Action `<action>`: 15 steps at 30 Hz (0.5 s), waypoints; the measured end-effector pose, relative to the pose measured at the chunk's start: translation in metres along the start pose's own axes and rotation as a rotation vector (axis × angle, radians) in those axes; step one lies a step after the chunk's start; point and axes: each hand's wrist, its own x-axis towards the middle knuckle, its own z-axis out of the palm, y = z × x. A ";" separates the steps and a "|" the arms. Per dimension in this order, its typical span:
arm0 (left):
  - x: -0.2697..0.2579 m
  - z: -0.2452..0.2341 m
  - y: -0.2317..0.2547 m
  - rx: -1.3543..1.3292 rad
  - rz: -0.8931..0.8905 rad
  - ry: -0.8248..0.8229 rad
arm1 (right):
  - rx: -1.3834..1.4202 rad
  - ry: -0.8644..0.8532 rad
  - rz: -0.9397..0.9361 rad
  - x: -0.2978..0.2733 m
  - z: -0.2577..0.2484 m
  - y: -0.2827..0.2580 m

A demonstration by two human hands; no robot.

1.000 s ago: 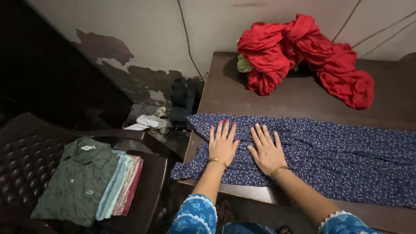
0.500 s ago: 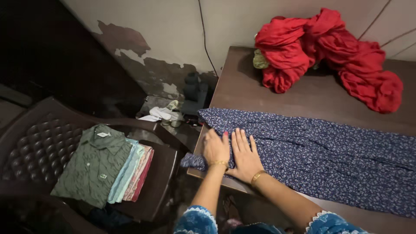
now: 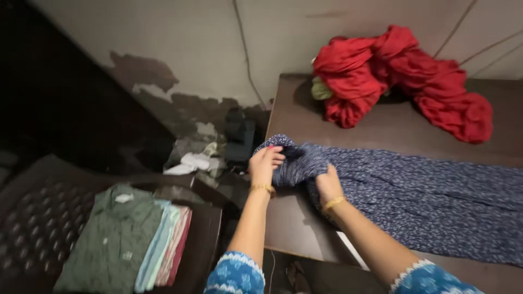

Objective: The person folds several garments on a table, including a blue patterned dress, a light green patterned top, and a maroon top. Each item is smoothed, folded into a compact rectangle, and placed on a stack on a nearby chair.

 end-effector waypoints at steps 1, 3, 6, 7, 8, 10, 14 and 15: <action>-0.006 0.003 0.007 0.003 0.115 0.027 | 0.127 -0.019 -0.003 0.005 -0.004 -0.012; -0.024 0.025 0.010 0.008 0.288 0.170 | 0.374 -0.046 -0.005 0.003 -0.026 -0.036; -0.057 0.077 0.005 -0.005 0.405 0.222 | 0.497 0.159 0.165 -0.004 -0.077 -0.074; -0.067 0.098 0.004 -0.012 0.425 0.216 | 0.543 0.208 0.114 -0.011 -0.098 -0.084; -0.076 0.120 0.005 0.010 0.435 0.148 | 0.586 0.248 0.062 -0.015 -0.118 -0.094; -0.100 0.161 0.003 0.060 0.450 0.015 | 0.704 0.261 -0.165 -0.039 -0.168 -0.107; -0.140 0.237 -0.013 0.560 0.732 -0.112 | 0.851 0.217 -0.116 -0.068 -0.253 -0.099; -0.150 0.253 -0.019 0.658 0.746 -0.207 | 0.865 0.274 -0.087 -0.076 -0.267 -0.091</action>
